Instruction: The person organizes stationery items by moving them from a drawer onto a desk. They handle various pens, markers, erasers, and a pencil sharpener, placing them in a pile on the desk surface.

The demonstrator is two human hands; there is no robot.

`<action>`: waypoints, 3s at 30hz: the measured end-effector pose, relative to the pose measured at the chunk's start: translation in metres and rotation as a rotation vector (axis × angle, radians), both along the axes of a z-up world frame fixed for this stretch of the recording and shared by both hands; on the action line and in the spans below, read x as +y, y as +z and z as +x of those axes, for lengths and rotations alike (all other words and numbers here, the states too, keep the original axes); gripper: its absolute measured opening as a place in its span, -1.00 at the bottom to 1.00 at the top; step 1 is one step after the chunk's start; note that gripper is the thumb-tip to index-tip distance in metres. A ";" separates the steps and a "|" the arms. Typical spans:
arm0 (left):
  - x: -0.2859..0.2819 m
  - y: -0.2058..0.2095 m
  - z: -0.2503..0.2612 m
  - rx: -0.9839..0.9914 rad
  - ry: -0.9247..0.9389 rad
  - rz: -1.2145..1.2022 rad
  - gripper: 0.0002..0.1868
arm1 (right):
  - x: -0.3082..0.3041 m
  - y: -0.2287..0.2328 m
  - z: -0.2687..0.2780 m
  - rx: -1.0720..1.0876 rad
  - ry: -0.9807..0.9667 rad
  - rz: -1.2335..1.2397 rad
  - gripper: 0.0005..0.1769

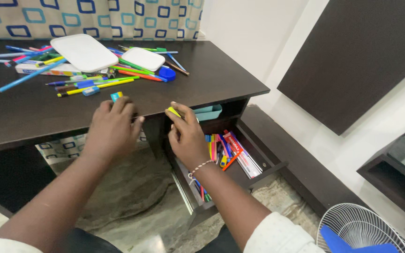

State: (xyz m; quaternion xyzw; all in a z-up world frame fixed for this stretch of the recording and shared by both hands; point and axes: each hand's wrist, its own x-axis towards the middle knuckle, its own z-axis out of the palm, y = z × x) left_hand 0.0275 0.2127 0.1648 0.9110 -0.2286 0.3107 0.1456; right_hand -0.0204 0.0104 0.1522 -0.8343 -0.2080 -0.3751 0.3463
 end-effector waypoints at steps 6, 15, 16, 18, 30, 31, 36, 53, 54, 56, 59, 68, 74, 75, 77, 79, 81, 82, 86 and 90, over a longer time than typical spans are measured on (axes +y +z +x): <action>0.019 -0.005 0.016 0.045 0.078 0.208 -0.31 | 0.021 0.012 0.029 -0.008 -0.018 -0.122 -0.51; 0.022 0.015 0.037 0.447 0.093 0.324 -0.12 | 0.039 -0.002 0.075 0.199 -0.123 -0.591 -0.30; 0.021 0.017 0.040 0.468 0.096 0.345 -0.09 | 0.040 0.001 0.074 0.240 -0.132 -0.630 -0.24; 0.022 0.020 0.046 0.510 0.102 0.388 -0.02 | 0.042 0.009 0.076 0.347 -0.125 -0.717 -0.10; 0.015 0.029 0.048 0.431 0.099 0.331 0.04 | 0.046 0.014 0.090 0.340 -0.095 -0.611 0.34; 0.014 0.032 0.046 0.414 0.093 0.313 0.05 | 0.047 0.013 0.086 0.296 -0.103 -0.555 0.35; 0.011 0.040 0.037 0.341 0.131 0.320 0.13 | 0.055 0.005 0.078 0.225 -0.121 -0.311 0.30; 0.013 0.031 0.031 0.155 0.171 0.252 0.06 | 0.056 -0.018 0.077 0.060 -0.293 -0.343 -0.33; 0.013 0.031 0.032 0.136 0.157 0.248 0.05 | 0.057 -0.018 0.076 0.033 -0.294 -0.341 -0.29; 0.013 0.030 0.033 0.152 0.156 0.238 0.01 | 0.058 -0.017 0.075 0.000 -0.292 -0.339 -0.23; 0.014 0.027 0.033 0.151 0.131 0.215 0.01 | 0.059 -0.014 0.074 0.006 -0.283 -0.345 -0.17; 0.014 0.024 0.036 0.186 0.125 0.219 0.06 | 0.061 0.000 0.070 0.169 -0.300 -0.386 -0.11; 0.014 0.022 0.041 0.184 0.114 0.194 0.08 | 0.060 -0.001 0.071 0.157 -0.310 -0.418 -0.11; 0.014 0.022 0.040 0.178 0.109 0.183 0.08 | 0.060 -0.001 0.071 0.171 -0.311 -0.427 -0.09; 0.015 0.023 0.036 0.139 0.105 0.193 0.03 | 0.059 -0.001 0.071 0.182 -0.310 -0.436 -0.07; 0.014 0.027 0.031 0.159 0.129 0.244 -0.04 | 0.059 -0.001 0.071 0.174 -0.307 -0.433 -0.07; 0.013 0.029 0.026 0.241 0.182 0.336 -0.12 | 0.058 -0.001 0.071 0.165 -0.305 -0.428 -0.08; 0.013 0.029 0.024 0.210 0.179 0.328 -0.13 | 0.058 -0.002 0.072 0.160 -0.304 -0.424 -0.09; 0.010 0.015 0.018 0.017 0.167 0.246 -0.15 | 0.057 -0.004 0.073 0.147 -0.305 -0.443 -0.10; 0.009 0.005 0.021 -0.121 0.178 0.201 -0.13 | 0.055 -0.003 0.072 0.151 -0.296 -0.466 -0.08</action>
